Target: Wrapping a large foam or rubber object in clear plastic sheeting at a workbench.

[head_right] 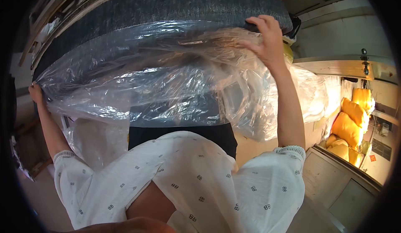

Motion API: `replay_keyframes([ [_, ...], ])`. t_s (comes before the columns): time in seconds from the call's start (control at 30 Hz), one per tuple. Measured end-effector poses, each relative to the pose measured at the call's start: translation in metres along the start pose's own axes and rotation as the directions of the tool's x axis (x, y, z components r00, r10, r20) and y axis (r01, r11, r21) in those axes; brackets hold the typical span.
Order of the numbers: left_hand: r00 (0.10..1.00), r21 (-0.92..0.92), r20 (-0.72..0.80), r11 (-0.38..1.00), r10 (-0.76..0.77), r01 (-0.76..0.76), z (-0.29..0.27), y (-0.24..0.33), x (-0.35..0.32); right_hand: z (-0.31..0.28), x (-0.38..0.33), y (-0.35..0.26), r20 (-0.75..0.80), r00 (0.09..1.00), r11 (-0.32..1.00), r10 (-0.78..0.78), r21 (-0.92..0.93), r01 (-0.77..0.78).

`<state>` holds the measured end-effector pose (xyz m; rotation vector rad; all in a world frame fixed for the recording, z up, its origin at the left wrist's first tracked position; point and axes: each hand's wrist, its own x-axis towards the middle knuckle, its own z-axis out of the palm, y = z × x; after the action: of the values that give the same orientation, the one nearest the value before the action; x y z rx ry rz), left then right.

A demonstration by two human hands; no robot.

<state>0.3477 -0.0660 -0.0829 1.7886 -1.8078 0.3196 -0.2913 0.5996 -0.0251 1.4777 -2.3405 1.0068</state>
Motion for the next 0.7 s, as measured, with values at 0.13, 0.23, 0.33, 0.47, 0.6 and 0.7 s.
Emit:
replay_keyframes([
  [0.13,0.999,-0.022,0.043,1.0,-0.015,0.016,0.004,0.028,-0.012,0.026,-0.012,0.008,-0.155,0.986,0.99,-0.062,-0.132,0.042],
  [0.23,1.0,-0.074,-0.005,0.997,-0.025,0.024,0.0,0.025,-0.013,0.023,-0.008,-0.003,-0.195,0.959,0.968,-0.207,-0.181,0.172],
  [0.33,0.997,-0.173,-0.082,0.985,-0.003,-0.011,0.002,0.022,-0.011,0.008,-0.015,-0.018,-0.247,0.959,0.989,-0.14,0.012,0.147],
  [0.47,0.989,-0.211,-0.148,0.977,-0.013,-0.018,0.011,-0.011,0.006,-0.016,-0.037,-0.033,0.407,0.869,0.678,0.281,0.557,-0.48],
  [0.6,0.99,-0.243,-0.118,0.969,-0.075,0.045,0.017,-0.015,0.003,-0.044,-0.089,0.01,0.863,0.495,0.958,0.096,-0.215,0.189],
  [0.7,0.992,-0.276,-0.126,0.959,0.022,-0.057,0.019,-0.008,0.003,-0.088,-0.108,0.114,0.78,0.325,0.679,0.535,-0.626,0.385],
])
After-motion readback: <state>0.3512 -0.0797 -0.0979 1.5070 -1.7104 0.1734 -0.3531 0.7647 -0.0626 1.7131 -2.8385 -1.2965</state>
